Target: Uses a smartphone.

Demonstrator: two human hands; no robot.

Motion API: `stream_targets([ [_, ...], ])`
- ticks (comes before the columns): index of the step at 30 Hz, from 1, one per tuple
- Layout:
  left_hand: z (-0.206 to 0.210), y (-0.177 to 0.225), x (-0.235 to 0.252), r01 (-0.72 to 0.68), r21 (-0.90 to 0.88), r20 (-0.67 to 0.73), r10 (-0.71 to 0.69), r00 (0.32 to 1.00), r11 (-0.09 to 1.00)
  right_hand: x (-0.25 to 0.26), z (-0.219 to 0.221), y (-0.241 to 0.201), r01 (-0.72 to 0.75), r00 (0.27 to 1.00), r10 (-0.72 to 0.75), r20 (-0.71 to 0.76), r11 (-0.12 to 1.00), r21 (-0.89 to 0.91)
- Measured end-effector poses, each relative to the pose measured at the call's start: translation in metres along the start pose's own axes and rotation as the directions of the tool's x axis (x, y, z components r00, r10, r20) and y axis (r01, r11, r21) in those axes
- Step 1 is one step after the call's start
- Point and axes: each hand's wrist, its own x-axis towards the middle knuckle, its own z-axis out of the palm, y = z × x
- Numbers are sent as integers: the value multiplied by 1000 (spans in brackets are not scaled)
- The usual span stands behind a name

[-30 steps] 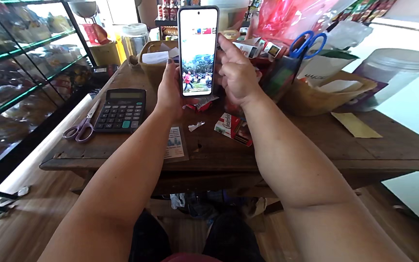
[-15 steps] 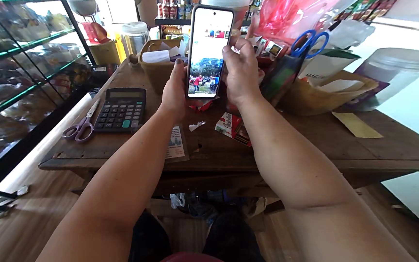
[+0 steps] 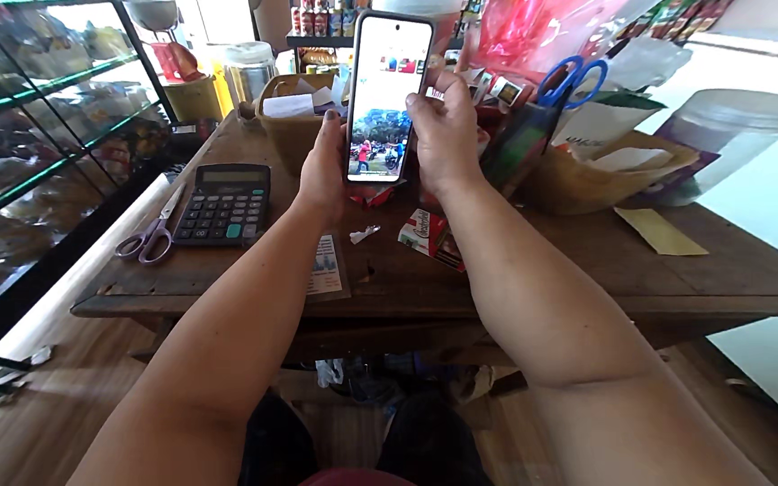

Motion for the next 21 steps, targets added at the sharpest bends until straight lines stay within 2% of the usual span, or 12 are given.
stream_targets([
  [7,-1,-1,2,-10,-29,-4,10,1000,1000,1,-2,-4,-75,994,65,85,991,112],
  [15,-3,2,1,6,-99,-61,-12,998,995,0,-4,-5,-44,956,24,294,997,64],
  [21,-4,3,2,15,-103,-71,-22,997,995,-1,-5,-6,-54,946,29,322,996,71],
])
